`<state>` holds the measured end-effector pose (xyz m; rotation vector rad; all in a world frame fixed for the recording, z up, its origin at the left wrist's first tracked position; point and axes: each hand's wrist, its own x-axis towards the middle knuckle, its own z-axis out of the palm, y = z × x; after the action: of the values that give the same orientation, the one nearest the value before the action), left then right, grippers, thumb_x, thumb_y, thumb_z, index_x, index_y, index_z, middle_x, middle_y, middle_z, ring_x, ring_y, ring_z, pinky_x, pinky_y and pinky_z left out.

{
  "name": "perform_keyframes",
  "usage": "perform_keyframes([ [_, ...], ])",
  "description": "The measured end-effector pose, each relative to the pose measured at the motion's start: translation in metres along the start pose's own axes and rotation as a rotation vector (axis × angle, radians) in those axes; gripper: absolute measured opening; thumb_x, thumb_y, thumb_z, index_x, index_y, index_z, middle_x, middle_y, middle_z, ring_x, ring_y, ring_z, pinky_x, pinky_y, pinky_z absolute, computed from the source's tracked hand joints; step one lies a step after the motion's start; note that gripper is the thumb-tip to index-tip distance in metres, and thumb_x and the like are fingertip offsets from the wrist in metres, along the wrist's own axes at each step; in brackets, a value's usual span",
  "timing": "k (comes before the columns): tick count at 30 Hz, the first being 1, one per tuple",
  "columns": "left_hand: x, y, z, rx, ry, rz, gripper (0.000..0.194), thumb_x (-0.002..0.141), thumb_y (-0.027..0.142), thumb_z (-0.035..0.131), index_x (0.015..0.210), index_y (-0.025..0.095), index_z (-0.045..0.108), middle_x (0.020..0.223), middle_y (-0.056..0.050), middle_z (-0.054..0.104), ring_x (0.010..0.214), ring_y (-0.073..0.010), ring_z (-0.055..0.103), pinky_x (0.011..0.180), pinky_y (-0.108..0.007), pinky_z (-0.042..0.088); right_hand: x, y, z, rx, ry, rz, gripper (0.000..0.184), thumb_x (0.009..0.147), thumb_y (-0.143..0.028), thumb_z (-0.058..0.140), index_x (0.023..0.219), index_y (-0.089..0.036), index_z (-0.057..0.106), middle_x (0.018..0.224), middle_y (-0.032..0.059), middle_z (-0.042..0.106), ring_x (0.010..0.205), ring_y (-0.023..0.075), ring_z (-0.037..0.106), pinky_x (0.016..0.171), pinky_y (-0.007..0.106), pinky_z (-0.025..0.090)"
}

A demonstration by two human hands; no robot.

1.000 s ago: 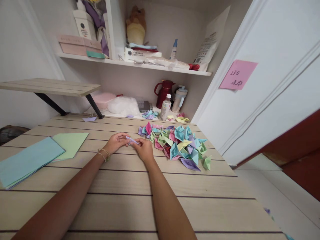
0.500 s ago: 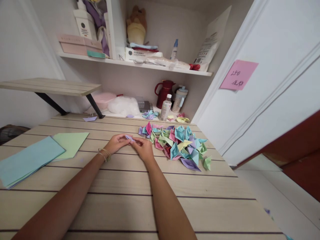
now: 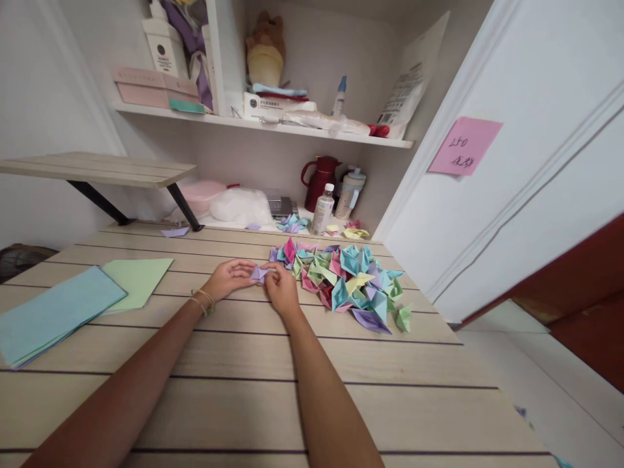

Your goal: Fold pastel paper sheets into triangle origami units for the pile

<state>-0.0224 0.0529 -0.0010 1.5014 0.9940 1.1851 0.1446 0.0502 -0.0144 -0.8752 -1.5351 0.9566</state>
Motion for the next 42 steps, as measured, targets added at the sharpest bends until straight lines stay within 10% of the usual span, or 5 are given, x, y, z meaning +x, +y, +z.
perform_keyframes([
  [6, 0.001, 0.001, -0.001, -0.044, -0.018, -0.034, 0.035, 0.060, 0.025, 0.072, 0.092, 0.012, 0.063, 0.091, -0.009, 0.067, 0.077, -0.0155, 0.063, 0.080, -0.033, 0.047, 0.000, 0.001, -0.001, -0.054, 0.032, 0.007, 0.021, 0.073, -0.021, 0.044, 0.088, -0.016, 0.059, 0.049, -0.0058, 0.050, 0.040, 0.0082, 0.042, 0.040, 0.017, 0.031],
  [14, 0.004, -0.005, 0.000, 0.005, 0.026, -0.002, 0.032, 0.057, 0.024, 0.073, 0.085, 0.012, 0.065, 0.073, -0.006, 0.069, 0.072, -0.0167, 0.063, 0.076, -0.032, 0.048, 0.001, 0.001, 0.000, -0.091, 0.050, -0.040, 0.028, 0.068, -0.032, 0.064, 0.093, -0.019, 0.060, 0.083, 0.0048, 0.067, 0.067, 0.0158, 0.061, 0.058, 0.025, 0.048],
  [28, 0.005, -0.006, -0.003, 0.286, -0.002, 0.213, 0.017, 0.069, 0.031, 0.062, 0.070, 0.015, 0.068, 0.073, -0.005, 0.066, 0.072, -0.0165, 0.061, 0.070, -0.028, 0.048, 0.000, 0.000, 0.000, -0.134, 0.071, -0.056, 0.012, 0.067, -0.026, 0.063, 0.073, -0.017, 0.069, 0.076, 0.0048, 0.070, 0.068, 0.0187, 0.065, 0.066, 0.029, 0.052],
  [42, 0.003, 0.000, 0.000, 0.185, 0.050, 0.112, 0.019, 0.066, 0.033, 0.064, 0.068, 0.014, 0.065, 0.071, -0.004, 0.066, 0.068, -0.0154, 0.060, 0.068, -0.026, 0.048, 0.000, -0.003, 0.000, -0.075, 0.052, 0.065, 0.009, 0.062, -0.020, 0.063, 0.067, -0.016, 0.069, 0.073, 0.0044, 0.071, 0.067, 0.0182, 0.065, 0.067, 0.028, 0.051],
])
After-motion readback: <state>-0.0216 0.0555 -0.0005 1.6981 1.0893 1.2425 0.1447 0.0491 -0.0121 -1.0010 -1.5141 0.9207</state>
